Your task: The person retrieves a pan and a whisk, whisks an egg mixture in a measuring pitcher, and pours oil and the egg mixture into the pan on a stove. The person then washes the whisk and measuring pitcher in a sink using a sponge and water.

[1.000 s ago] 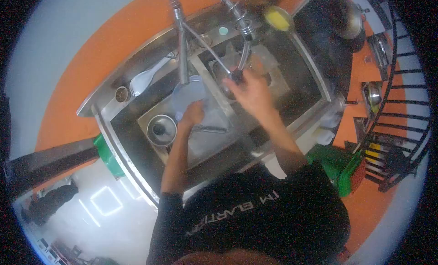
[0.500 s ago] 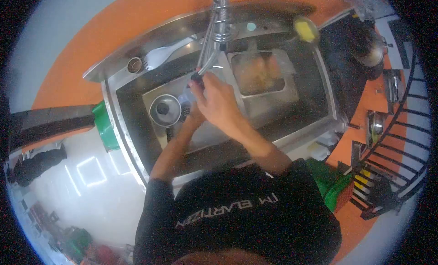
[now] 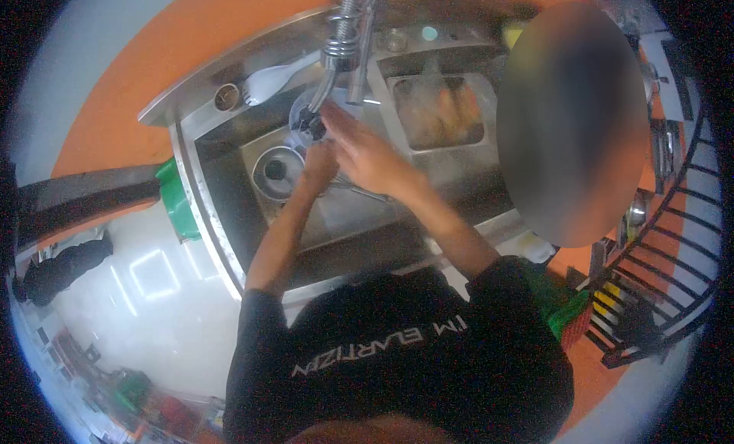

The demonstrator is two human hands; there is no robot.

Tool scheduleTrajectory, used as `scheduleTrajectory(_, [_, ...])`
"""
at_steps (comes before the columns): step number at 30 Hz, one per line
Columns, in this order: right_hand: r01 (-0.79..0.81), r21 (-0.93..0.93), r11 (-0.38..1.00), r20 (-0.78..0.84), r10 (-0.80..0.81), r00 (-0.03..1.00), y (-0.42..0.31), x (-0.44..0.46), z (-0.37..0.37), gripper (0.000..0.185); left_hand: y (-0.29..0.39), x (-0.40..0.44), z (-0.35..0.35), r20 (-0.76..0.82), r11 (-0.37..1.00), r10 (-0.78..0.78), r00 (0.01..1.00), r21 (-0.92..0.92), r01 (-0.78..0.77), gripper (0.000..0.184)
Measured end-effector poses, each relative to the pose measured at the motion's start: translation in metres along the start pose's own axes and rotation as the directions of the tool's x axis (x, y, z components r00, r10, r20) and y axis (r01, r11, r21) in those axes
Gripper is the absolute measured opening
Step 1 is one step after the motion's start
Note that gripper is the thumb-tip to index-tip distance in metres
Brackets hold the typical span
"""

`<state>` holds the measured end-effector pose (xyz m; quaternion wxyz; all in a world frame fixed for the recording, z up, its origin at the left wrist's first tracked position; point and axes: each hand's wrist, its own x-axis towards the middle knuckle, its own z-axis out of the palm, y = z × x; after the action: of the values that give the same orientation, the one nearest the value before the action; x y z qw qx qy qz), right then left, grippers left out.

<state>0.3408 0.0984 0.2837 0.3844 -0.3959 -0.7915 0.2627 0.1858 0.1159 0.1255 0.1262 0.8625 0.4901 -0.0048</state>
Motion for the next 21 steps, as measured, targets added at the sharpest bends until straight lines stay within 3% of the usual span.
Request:
scheduleTrajectory(3, [0.113,0.031,0.993,-0.093,-0.109,0.990,0.004,-0.015,0.000,0.045,0.000,0.005,0.010,-0.029,0.994,0.081,0.996,-0.066,-0.083,0.029])
scheduleTrajectory(6, [0.007,0.208,0.978,-0.294,0.055,0.954,0.050,-0.059,0.011,0.031,0.008,0.003,0.008,-0.036,0.998,0.062,0.997,-0.026,-0.063,0.028])
scheduleTrajectory(7, [-0.138,0.398,0.907,-0.327,0.281,0.902,0.068,-0.070,0.017,0.028,0.010,0.005,0.010,-0.016,0.997,0.045,0.999,-0.066,-0.046,0.034])
scheduleTrajectory(9, [-0.321,0.738,0.593,-0.251,0.684,0.685,0.107,-0.084,0.032,0.021,0.010,0.005,0.018,0.031,0.990,0.013,0.999,-0.140,-0.009,0.052])
scheduleTrajectory(12, [-0.409,0.620,0.669,-0.168,0.623,0.764,0.166,-0.081,0.057,0.029,0.009,0.005,0.022,0.164,0.995,0.007,0.986,-0.098,0.009,0.048])
scheduleTrajectory(15, [-0.453,0.064,0.889,-0.355,0.444,0.823,0.166,-0.042,0.070,0.040,0.004,-0.011,0.019,0.083,0.996,0.064,0.994,-0.072,-0.058,0.032])
scheduleTrajectory(18, [-0.607,0.059,0.793,0.127,0.597,0.792,0.175,-0.021,0.071,0.069,-0.002,-0.020,0.004,0.082,0.995,0.072,0.994,-0.068,-0.067,0.030])
scheduleTrajectory(20, [-0.660,0.254,0.707,0.043,0.674,0.738,0.189,-0.022,0.086,0.052,0.000,-0.023,-0.008,0.081,0.996,0.087,0.993,-0.034,-0.085,0.030])
scheduleTrajectory(21, [-0.668,0.260,0.697,0.091,0.671,0.736,0.206,-0.030,0.099,0.047,0.001,-0.023,-0.011,0.079,0.996,0.092,0.993,-0.020,-0.091,0.029])
